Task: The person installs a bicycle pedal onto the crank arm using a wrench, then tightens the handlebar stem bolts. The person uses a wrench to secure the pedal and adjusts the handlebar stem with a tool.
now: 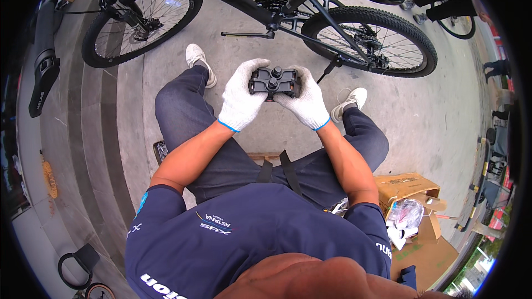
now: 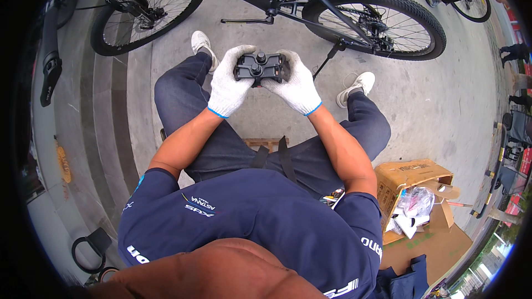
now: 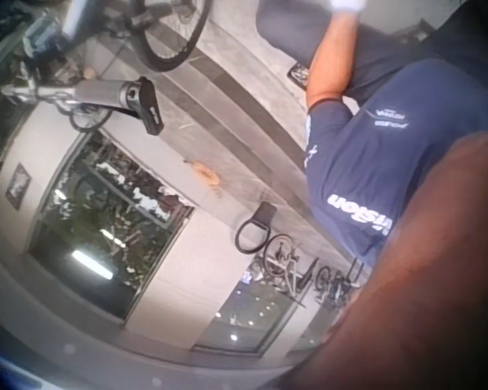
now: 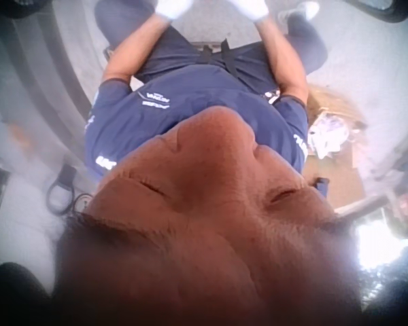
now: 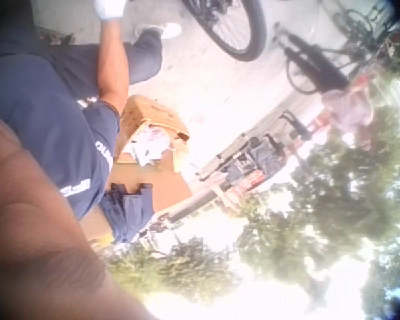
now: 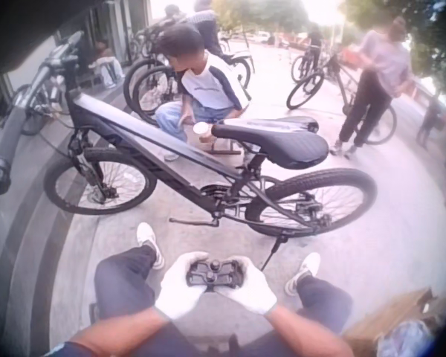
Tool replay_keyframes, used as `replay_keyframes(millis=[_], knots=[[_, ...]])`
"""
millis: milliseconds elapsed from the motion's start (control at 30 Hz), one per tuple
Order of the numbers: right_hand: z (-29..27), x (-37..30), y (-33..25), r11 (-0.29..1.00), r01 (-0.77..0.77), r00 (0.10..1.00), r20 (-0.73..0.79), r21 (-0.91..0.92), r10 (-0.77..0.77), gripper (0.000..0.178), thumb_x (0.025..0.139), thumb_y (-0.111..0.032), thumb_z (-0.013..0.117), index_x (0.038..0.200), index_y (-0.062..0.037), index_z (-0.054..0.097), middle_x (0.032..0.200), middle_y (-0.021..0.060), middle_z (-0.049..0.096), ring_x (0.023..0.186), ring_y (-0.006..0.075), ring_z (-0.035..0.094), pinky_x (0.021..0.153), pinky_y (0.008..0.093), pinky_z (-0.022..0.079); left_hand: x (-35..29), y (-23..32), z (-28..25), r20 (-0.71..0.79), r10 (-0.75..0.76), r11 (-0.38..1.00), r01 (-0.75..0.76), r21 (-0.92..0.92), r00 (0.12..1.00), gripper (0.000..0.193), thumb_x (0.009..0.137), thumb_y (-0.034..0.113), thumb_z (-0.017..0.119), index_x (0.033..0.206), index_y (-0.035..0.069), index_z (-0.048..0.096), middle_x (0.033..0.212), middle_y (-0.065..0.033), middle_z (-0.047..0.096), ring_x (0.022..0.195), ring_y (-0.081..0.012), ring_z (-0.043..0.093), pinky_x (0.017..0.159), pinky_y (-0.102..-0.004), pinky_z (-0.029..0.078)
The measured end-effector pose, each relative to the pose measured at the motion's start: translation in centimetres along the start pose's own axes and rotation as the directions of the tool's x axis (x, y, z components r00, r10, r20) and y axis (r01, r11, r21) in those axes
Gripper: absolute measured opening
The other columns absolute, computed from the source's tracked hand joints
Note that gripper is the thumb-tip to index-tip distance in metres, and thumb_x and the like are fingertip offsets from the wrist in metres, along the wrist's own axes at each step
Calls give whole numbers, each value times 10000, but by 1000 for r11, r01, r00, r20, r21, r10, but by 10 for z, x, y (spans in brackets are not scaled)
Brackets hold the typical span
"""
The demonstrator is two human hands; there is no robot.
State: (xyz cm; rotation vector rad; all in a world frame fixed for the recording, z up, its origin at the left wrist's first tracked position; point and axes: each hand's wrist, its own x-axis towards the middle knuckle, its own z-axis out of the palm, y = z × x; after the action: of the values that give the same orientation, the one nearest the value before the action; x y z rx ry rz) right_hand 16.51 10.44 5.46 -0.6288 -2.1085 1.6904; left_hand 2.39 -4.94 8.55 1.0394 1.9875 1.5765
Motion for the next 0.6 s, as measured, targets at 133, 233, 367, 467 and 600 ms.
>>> replay_keyframes(millis=[133, 233, 367, 467, 600], knots=[[0, 0, -5, 1000, 10, 1000, 17, 6, -10, 864, 768, -95, 983, 1474, 24, 499, 1401, 166, 655, 1282, 228, 667, 1121, 392, 570, -3, 0, 0, -10, 16, 1000, -15, 16, 1000, 680, 760, -118, 675, 1422, 28, 628, 1329, -116, 702, 1259, -218, 682, 1111, -348, 539], [0, -1, -10, 1000, 9, 1000, 17, -6, -9, 871, 763, -81, 988, 1474, 23, 495, 1411, 163, 647, 1291, 229, 659, 1131, 397, 564, -3, 1, 1, -48, 103, 992, -99, 84, 994, 649, 766, -95, 716, 1396, 50, 656, 1279, -125, 716, 1164, -245, 722, 1032, -359, 579], [-1, -2, -10, 1000, 4, 1000, -5, 2, -4, 815, 771, -116, 981, 1433, 23, 526, 1358, 168, 682, 1241, 229, 692, 1093, 385, 579, -2, -2, 3, -62, 139, 987, -132, 96, 988, 612, 780, -86, 714, 1373, 60, 675, 1255, -141, 723, 1149, -274, 735, 1016, -368, 587], [-2, 3, 3, 991, -24, 1000, -1, -129, 24, 740, 784, -204, 967, 1363, 29, 569, 1268, 193, 732, 1171, 249, 737, 1030, 384, 598, 3, -13, 2, 10, 35, 995, -36, 95, 999, 657, 805, -92, 657, 1448, 38, 617, 1337, -156, 700, 1271, -272, 689, 1125, -368, 531], [9, 24, 52, 876, -255, 964, -35, -410, 265, 735, 776, -474, 899, 1198, 68, 637, 1088, 276, 781, 1053, 411, 782, 940, 453, 612, 16, -41, 6, 152, -237, 884, 149, 443, 959, 675, 890, 170, 701, 1536, 52, 548, 1477, -258, 617, 1362, -445, 627, 1178, -448, 494]])
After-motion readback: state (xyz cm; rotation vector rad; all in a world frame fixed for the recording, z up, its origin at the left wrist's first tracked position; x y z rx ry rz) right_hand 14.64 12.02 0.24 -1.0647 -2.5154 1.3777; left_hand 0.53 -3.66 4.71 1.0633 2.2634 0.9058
